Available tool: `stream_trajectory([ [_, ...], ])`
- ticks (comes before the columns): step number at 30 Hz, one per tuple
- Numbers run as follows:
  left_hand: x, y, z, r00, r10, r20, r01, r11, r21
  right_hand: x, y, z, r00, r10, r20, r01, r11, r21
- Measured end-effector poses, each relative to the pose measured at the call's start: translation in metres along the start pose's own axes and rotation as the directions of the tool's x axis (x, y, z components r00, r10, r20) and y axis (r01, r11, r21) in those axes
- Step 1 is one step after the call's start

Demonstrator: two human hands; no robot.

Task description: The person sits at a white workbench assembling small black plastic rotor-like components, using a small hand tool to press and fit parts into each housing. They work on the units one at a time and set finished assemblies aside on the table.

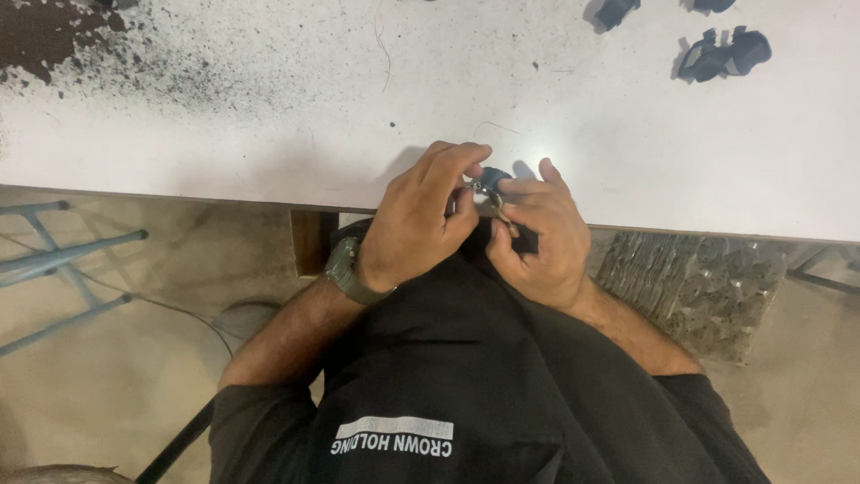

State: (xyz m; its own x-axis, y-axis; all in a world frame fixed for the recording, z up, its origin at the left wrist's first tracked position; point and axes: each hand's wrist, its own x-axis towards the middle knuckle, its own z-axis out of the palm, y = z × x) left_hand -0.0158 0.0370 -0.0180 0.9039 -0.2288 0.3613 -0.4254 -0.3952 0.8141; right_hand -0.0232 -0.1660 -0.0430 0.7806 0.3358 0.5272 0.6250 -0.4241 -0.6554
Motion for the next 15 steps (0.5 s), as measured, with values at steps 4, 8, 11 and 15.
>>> stream_trajectory([
  [4,-0.0007,-0.0024,0.0017,1.000,0.003,0.003,-0.003,1.000,0.029,0.0005,-0.0015,-0.0007,1.000,0.012,0.017,-0.012,0.999,-0.033],
  [8,-0.0016,-0.0039,0.0039,1.000,0.005,-0.014,-0.005,1.000,0.029,0.0009,-0.0033,-0.0002,1.000,-0.002,0.026,0.004,0.996,-0.091],
  [11,-0.0025,-0.0038,0.0066,0.999,0.015,-0.047,-0.013,0.999,0.032,0.0014,-0.0044,-0.0007,0.999,-0.006,0.032,0.009,0.995,-0.095],
  [15,-0.0033,-0.0028,0.0102,0.998,-0.041,-0.056,0.042,0.999,0.028,0.0026,-0.0052,-0.0016,0.999,-0.010,0.040,0.014,0.993,-0.119],
])
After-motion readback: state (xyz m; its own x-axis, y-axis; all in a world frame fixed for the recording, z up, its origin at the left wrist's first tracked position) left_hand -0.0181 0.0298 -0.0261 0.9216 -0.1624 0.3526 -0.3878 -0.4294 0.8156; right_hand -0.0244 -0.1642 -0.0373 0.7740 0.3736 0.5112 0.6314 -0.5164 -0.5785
